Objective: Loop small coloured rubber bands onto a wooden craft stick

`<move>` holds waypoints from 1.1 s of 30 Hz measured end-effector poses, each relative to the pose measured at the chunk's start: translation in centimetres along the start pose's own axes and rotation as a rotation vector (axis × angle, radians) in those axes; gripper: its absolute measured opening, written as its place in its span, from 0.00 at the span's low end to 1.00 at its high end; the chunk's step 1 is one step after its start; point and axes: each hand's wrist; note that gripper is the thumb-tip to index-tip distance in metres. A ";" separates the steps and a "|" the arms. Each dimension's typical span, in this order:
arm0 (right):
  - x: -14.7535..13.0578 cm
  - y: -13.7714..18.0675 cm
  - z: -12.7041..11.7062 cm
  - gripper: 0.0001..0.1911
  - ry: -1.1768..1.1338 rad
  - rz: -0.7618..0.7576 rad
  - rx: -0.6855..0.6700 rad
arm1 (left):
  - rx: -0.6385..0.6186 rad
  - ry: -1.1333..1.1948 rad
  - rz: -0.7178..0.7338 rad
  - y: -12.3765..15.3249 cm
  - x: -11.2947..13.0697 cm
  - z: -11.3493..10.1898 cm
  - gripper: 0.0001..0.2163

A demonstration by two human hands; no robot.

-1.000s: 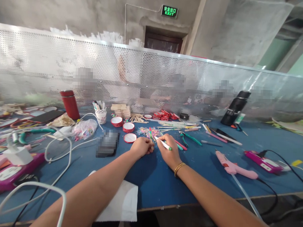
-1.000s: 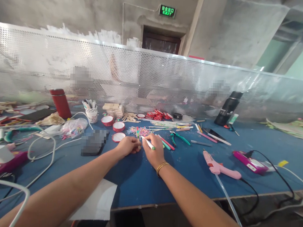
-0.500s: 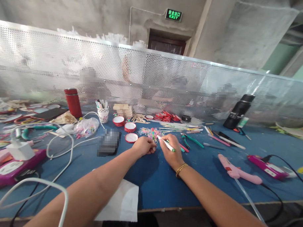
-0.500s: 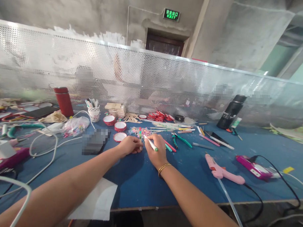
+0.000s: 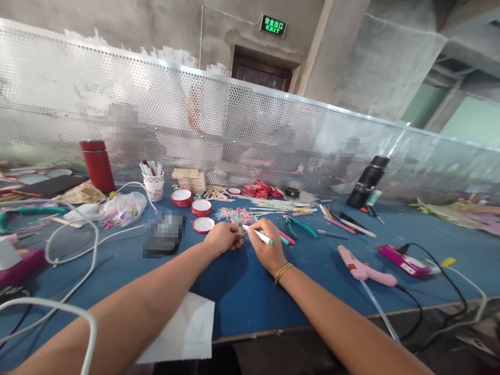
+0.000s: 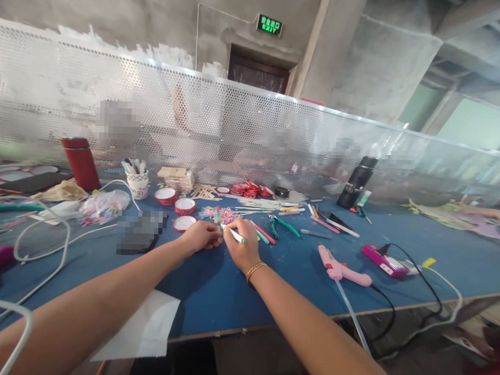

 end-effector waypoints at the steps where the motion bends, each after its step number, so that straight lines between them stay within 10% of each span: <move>1: 0.0 0.0 0.0 0.07 0.000 -0.006 -0.004 | 0.001 0.001 0.007 0.0 0.0 0.0 0.07; 33: 0.3 -0.1 0.3 0.06 0.066 -0.020 -0.008 | 0.030 0.004 0.011 0.1 0.0 0.0 0.11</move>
Point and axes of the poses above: each hand's wrist, its own y-axis away from the middle knuckle, its own z-axis out of the palm, x = y × z, and after that the axes turned 6 degrees about x, right-handed
